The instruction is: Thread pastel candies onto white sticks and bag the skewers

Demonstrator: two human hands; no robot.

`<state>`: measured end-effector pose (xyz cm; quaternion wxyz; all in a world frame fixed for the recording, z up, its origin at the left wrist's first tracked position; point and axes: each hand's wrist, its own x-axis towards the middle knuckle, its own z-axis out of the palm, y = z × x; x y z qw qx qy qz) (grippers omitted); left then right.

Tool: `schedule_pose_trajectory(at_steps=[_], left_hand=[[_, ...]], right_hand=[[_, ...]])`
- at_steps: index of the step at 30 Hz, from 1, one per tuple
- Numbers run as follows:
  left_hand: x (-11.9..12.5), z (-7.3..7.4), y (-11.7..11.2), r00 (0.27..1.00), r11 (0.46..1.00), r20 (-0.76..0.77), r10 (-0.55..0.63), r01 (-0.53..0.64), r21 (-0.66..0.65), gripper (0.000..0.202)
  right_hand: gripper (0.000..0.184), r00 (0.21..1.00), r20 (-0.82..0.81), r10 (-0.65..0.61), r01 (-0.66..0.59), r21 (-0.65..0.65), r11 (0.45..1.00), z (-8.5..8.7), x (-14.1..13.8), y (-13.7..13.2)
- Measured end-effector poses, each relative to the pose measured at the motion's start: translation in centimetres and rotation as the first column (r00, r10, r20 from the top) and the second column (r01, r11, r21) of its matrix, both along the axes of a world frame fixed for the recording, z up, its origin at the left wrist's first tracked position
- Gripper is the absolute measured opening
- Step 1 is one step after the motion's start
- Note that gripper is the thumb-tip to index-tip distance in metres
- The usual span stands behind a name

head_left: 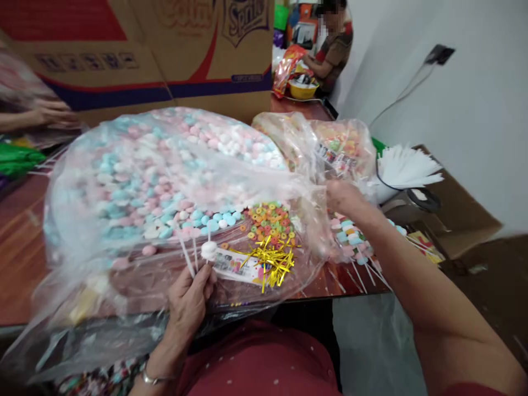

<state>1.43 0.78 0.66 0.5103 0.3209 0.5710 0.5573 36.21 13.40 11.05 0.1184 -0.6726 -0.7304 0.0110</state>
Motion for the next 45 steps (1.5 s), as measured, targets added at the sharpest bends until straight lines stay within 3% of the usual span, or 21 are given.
schedule_pose_trajectory(at_steps=[1, 2, 4, 6, 8, 11, 13, 17, 21, 27, 30, 34, 38, 42, 45], left_hand=[[-0.1, -0.1, 0.0, 1.000, 1.000, -0.004, -0.015, 0.015, 0.008, 0.030], [-0.2, -0.1, 0.0, 0.999, 0.999, -0.014, -0.033, 0.033, 0.017, 0.028], [-0.3, 0.1, -0.1, 0.996, 0.997, -0.056, -0.077, 0.078, 0.026, 0.026], [-0.6, 0.8, -0.3, 0.981, 0.989, -0.130, -0.140, 0.145, 0.028, 0.026], [-0.8, 1.6, -0.6, 0.951, 0.975, -0.235, -0.201, 0.218, 0.048, 0.023], [-1.0, 2.8, -0.9, 0.895, 0.943, -0.353, -0.273, 0.322, 0.085, 0.023], [-0.8, 3.0, -0.9, 0.879, 0.925, -0.344, -0.330, 0.374, 0.070, 0.027], [0.0, 2.0, -0.4, 0.892, 0.909, -0.182, -0.413, 0.417, -0.020, 0.034], [0.3, 0.4, 0.0, 0.928, 0.928, -0.037, -0.372, 0.371, -0.020, 0.035], [0.1, -0.6, -0.5, 0.947, 0.947, 0.011, -0.320, 0.320, -0.003, 0.034], [0.1, -0.9, -0.7, 0.950, 0.950, -0.004, -0.313, 0.313, -0.014, 0.032], [0.1, -1.3, -0.9, 0.955, 0.956, -0.041, -0.293, 0.293, -0.021, 0.031], [0.1, -1.5, -1.2, 0.952, 0.956, -0.080, -0.295, 0.295, -0.014, 0.029], [0.0, -1.6, -1.3, 0.945, 0.948, -0.081, -0.317, 0.318, 0.007, 0.027], [0.0, -1.6, -1.3, 0.944, 0.948, -0.092, -0.317, 0.319, 0.003, 0.026]], right_hand=[[0.020, 1.000, 0.000, -0.017, 0.017, 0.051, 0.999, 1.0, -0.2, -0.6], [0.024, 0.998, -0.046, -0.053, 0.062, 0.233, 0.970, 2.1, -0.6, -1.4], [0.029, 0.988, -0.148, -0.033, 0.107, 0.525, 0.844, 3.8, -2.2, -3.7], [0.031, 0.972, -0.225, 0.073, 0.089, 0.635, 0.767, 4.5, -4.5, -6.3], [0.027, 0.975, -0.175, 0.139, -0.014, 0.574, 0.818, 3.9, -7.1, -8.5], [0.029, 0.963, -0.156, 0.221, -0.170, 0.286, 0.943, 1.2, -10.2, -9.9], [0.030, 0.953, -0.185, 0.238, -0.210, 0.160, 0.965, -0.8, -11.2, -9.5], [0.030, 0.992, -0.052, 0.112, -0.111, 0.009, 0.994, -3.8, -11.4, -7.5], [0.031, 0.998, 0.046, 0.051, -0.049, -0.055, 0.997, -5.4, -11.2, -6.1], [0.024, 0.992, -0.122, 0.038, -0.043, -0.033, 0.999, -6.0, -10.1, -6.0], [0.022, 0.992, -0.118, 0.034, -0.038, -0.035, 0.999, -6.0, -9.8, -6.2], [0.022, 0.996, -0.091, 0.018, -0.028, -0.104, 0.994, -5.8, -9.9, -6.1], [0.022, 0.976, -0.218, -0.017, -0.016, -0.148, 0.989, -5.3, -9.6, -6.0], [0.027, 0.948, -0.312, -0.054, 0.038, -0.057, 0.998, -4.8, -9.4, -6.2], [0.028, 0.941, -0.339, -0.008, 0.016, 0.022, 1.000, -4.6, -9.5, -6.2]])
